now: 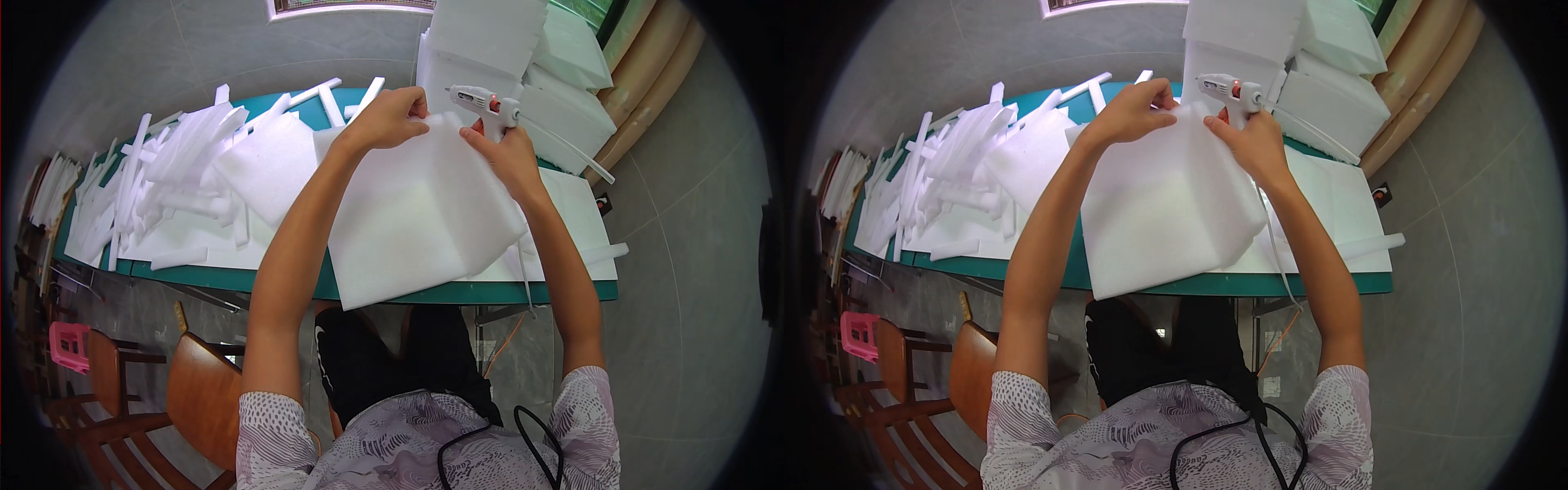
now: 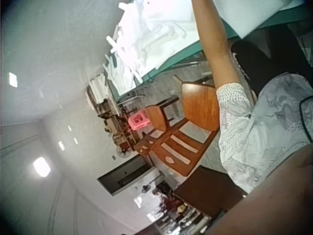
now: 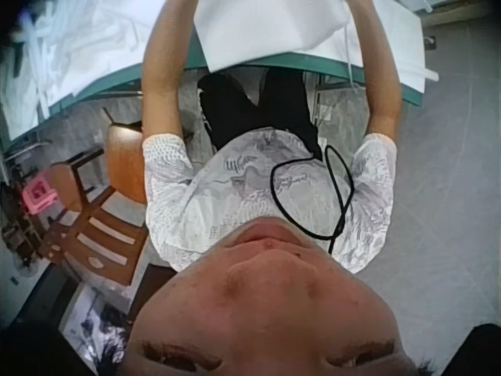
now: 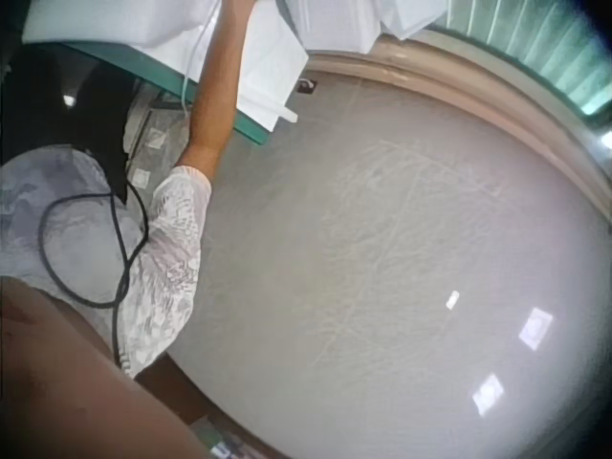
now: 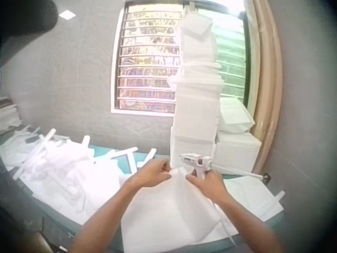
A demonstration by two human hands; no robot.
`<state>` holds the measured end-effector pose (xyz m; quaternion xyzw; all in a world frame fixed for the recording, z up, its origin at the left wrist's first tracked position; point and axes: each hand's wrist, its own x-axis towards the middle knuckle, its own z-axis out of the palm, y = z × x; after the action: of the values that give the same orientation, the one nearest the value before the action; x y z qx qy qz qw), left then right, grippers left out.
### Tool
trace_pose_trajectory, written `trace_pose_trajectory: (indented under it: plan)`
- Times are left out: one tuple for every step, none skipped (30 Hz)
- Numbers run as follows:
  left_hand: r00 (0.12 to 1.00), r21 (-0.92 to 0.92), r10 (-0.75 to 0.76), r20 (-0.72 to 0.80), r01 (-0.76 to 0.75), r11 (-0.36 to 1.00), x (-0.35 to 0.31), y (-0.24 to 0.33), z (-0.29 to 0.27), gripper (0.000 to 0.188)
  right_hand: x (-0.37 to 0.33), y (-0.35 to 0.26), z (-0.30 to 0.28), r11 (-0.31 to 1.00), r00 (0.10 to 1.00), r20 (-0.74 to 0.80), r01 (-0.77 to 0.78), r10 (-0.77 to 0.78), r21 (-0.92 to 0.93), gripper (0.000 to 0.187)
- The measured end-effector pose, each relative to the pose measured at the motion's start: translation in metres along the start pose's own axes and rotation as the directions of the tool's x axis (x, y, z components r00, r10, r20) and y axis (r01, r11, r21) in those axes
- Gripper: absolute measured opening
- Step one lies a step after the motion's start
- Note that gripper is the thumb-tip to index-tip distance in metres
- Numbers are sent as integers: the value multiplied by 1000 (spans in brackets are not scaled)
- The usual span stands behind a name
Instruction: Assembling foam boxes using a hot glue gun and pre-cut foam pieces.
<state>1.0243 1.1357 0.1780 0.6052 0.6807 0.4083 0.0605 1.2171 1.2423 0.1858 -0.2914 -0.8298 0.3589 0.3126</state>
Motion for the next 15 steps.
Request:
trace_pose_trajectory:
  plan:
    - [1000, 6, -3, -3, 3, 1000, 0, -1, 0, 21, 0, 0, 1, 1000, 1000, -2, -5, 5, 5, 34]
    - [1000, 7, -4, -4, 4, 1000, 0, -2, 0, 21, 0, -1, 1, 1000, 1000, -1, -4, 4, 6, 34]
    - [1000, -3, 8, -2, -8, 1000, 0, -4, 0, 20, -1, -2, 1, 1000, 1000, -5, -8, 8, 12, 34]
    - [1000, -13, 22, 1, -22, 1000, 1, -4, 0, 21, -1, -2, 1, 1000, 1000, -11, -13, 13, 17, 34]
    - [1000, -14, 22, 0, -22, 1000, 1, -5, 0, 21, -1, -2, 1, 1000, 1000, -11, -13, 13, 17, 34]
    - [1000, -11, 25, -4, -25, 1000, 1, -5, 1, 20, 0, -1, 0, 1000, 1000, -14, -10, 10, 11, 34]
    - [1000, -9, 28, -9, -28, 1000, 1, -4, 1, 20, -1, -1, 0, 1000, 1000, -17, -7, 7, 6, 34]
    - [1000, -9, 29, -8, -29, 1000, 1, -4, 1, 20, -1, -1, 0, 1000, 1000, -18, -7, 7, 5, 34]
    - [1000, -7, 26, -7, -26, 1000, 1, -4, 1, 20, -1, -1, 0, 1000, 1000, -16, -8, 8, 7, 35]
    - [1000, -3, 22, -7, -22, 1000, 1, -4, 0, 20, 0, -1, 1, 1000, 1000, -12, -7, 7, 9, 35]
    - [1000, -2, 21, -8, -21, 1000, 1, -4, 0, 20, 0, -2, 1, 1000, 1000, -11, -6, 6, 10, 35]
    - [1000, -8, 27, -9, -27, 1000, 0, -5, 0, 20, 0, -2, 1, 1000, 1000, -10, -8, 8, 7, 35]
    - [999, -15, 35, -10, -35, 999, 1, -5, 1, 20, 0, -1, 1, 1000, 1000, -10, -11, 11, 3, 35]
    - [999, -16, 36, -10, -36, 999, 1, -5, 1, 20, 0, 0, 1, 1000, 1000, -11, -11, 11, 2, 35]
    - [999, -10, 32, -12, -32, 999, 1, -5, 2, 20, 0, 0, 0, 1000, 1000, -10, -10, 10, 6, 35]
